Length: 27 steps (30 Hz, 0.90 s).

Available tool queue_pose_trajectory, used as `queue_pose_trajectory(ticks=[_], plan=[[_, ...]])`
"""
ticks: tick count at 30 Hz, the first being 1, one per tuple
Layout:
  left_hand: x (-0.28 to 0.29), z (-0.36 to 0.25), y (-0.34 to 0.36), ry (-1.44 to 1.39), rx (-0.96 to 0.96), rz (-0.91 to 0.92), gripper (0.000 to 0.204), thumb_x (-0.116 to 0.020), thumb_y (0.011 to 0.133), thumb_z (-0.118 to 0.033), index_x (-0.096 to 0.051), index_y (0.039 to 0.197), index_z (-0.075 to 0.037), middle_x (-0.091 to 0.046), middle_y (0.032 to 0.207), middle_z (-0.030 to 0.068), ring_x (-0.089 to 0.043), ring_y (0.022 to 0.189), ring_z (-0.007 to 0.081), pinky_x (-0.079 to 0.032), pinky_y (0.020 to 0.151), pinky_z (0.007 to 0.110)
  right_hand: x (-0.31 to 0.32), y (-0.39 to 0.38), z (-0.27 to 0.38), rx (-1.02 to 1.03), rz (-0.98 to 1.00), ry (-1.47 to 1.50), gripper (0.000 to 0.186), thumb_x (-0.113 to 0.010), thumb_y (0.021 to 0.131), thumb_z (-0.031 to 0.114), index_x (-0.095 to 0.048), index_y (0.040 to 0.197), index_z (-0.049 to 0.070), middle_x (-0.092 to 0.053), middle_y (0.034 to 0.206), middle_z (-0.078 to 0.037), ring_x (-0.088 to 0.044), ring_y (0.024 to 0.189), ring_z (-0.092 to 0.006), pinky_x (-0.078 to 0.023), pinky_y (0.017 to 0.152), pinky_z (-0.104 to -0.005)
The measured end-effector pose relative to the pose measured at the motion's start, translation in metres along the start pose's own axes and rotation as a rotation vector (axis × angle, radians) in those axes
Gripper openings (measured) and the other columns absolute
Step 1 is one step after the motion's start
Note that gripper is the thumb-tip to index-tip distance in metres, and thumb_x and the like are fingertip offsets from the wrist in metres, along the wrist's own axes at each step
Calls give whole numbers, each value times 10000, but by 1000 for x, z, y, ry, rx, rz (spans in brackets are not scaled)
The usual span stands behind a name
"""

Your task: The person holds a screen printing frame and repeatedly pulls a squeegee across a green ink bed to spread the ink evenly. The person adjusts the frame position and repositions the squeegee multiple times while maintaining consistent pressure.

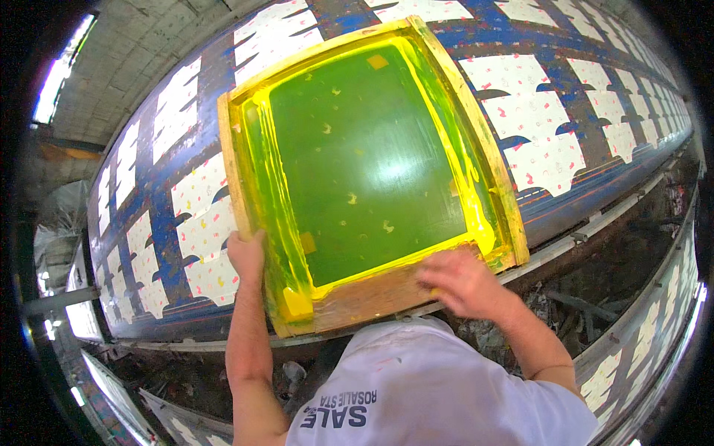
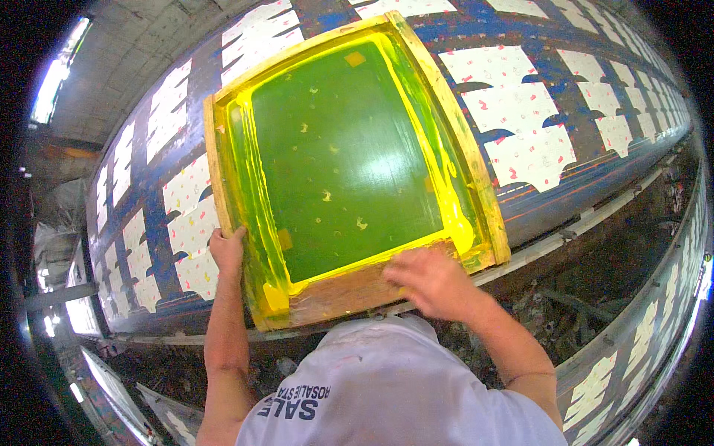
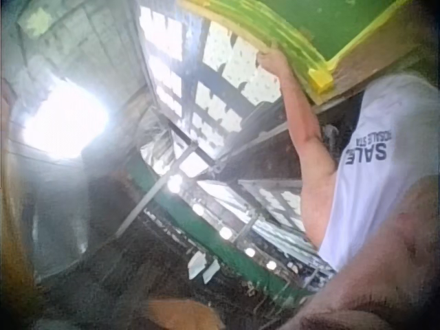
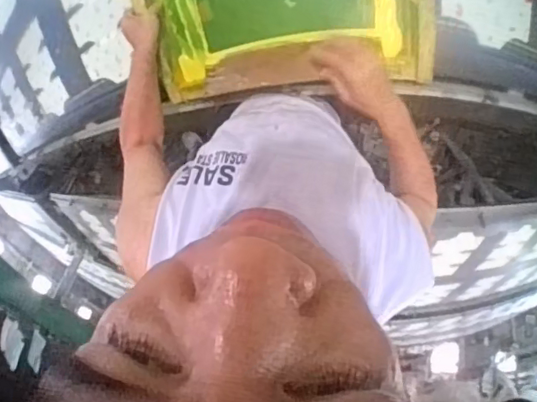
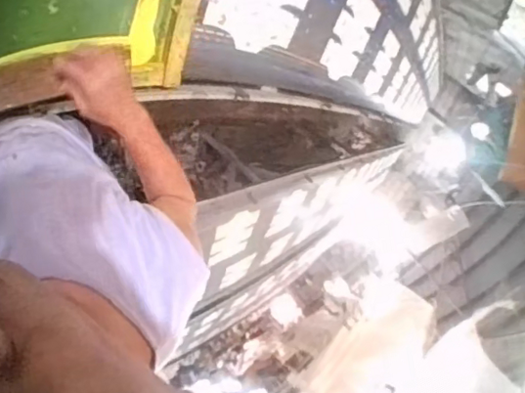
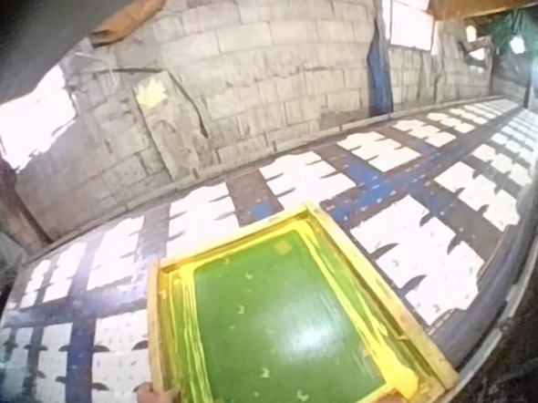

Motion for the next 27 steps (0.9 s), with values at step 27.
queue_pose_trajectory(ticks=[27], plan=[[17,-9,-17,-64,-8,36,514,-869,868,-378,-777,1178,21,-723,1256,277,-716,1200,466,-576,1046,570,-95,45,87,-18,-51,-550,592,-738,774,-22,-795,1327,181,-778,1256,-75,-742,1102,-359,-596,942,-488]])
Point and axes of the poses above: each hand's wrist, its own y-axis towards the middle knuckle, its own x-axis out of the back of the hand, z = x × y, the point moved 8 cm from there along y, towards the middle knuckle
